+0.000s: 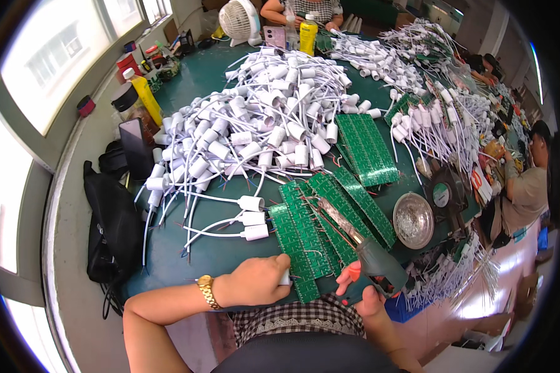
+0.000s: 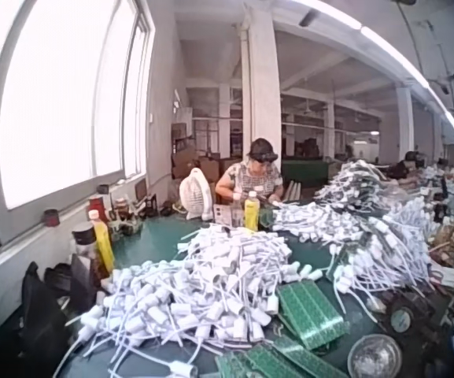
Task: The person arranges circuit boards on the table, then attaches wired plastic capsules to the circuit boards one by one using a glue gun.
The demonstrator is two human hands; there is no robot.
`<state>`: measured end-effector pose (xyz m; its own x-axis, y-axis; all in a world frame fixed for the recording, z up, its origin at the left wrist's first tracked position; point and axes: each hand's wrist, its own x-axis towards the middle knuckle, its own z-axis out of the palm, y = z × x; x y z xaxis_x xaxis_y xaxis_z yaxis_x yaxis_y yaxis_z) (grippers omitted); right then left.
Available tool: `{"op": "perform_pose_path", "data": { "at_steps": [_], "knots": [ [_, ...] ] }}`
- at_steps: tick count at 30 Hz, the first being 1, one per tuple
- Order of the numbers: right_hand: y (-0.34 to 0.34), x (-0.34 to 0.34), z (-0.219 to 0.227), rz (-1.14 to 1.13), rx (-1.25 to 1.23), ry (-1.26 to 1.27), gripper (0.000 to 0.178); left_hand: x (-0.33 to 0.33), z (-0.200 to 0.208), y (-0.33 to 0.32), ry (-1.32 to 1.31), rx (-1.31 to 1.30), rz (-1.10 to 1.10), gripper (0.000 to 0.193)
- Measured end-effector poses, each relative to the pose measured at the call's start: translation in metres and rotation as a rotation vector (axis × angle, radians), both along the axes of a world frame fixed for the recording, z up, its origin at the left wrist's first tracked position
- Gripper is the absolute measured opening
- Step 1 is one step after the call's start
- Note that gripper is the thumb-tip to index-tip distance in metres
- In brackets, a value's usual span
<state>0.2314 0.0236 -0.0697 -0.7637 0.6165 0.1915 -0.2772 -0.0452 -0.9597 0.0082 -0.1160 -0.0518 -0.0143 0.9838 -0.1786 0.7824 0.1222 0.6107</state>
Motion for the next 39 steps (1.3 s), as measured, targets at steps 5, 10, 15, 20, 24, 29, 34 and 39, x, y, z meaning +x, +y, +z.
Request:
{"op": "perform_pose_path", "data": {
  "at_steps": [5,10,15,20,24,29,34,39],
  "knots": [
    [0.000,-0.011,-0.010,0.026,-0.076,0.034,0.061,-0.038,-0.012,-0.003,0.013,0.448,-0.044,0.044],
    [-0.006,-0.014,-0.012,0.039,-0.087,0.002,0.055,-0.055,-0.021,-0.001,0.479,0.741,-0.321,0.029],
    [-0.009,0.000,-0.012,0.130,-0.201,-0.022,0.047,-0.044,-0.019,0.000,0.636,0.801,-0.271,0.032],
    [-0.012,0.008,-0.013,0.106,-0.194,-0.060,0.046,-0.029,-0.010,0.002,0.562,0.819,-0.168,0.036],
    [-0.008,0.003,0.007,0.124,-0.141,-0.233,0.058,-0.015,-0.017,0.004,0.607,0.786,-0.022,0.031],
    [-0.008,0.006,-0.003,0.210,-0.095,-0.222,0.060,-0.017,-0.023,0.014,0.664,0.786,0.224,0.025],
    [-0.017,0.011,-0.017,0.212,-0.340,-0.068,0.056,-0.024,-0.030,0.023,0.300,0.683,0.385,0.020],
    [-0.015,0.004,-0.008,0.215,-0.204,-0.181,0.047,-0.025,-0.031,0.024,0.252,0.681,0.425,0.021]
  ]
}}
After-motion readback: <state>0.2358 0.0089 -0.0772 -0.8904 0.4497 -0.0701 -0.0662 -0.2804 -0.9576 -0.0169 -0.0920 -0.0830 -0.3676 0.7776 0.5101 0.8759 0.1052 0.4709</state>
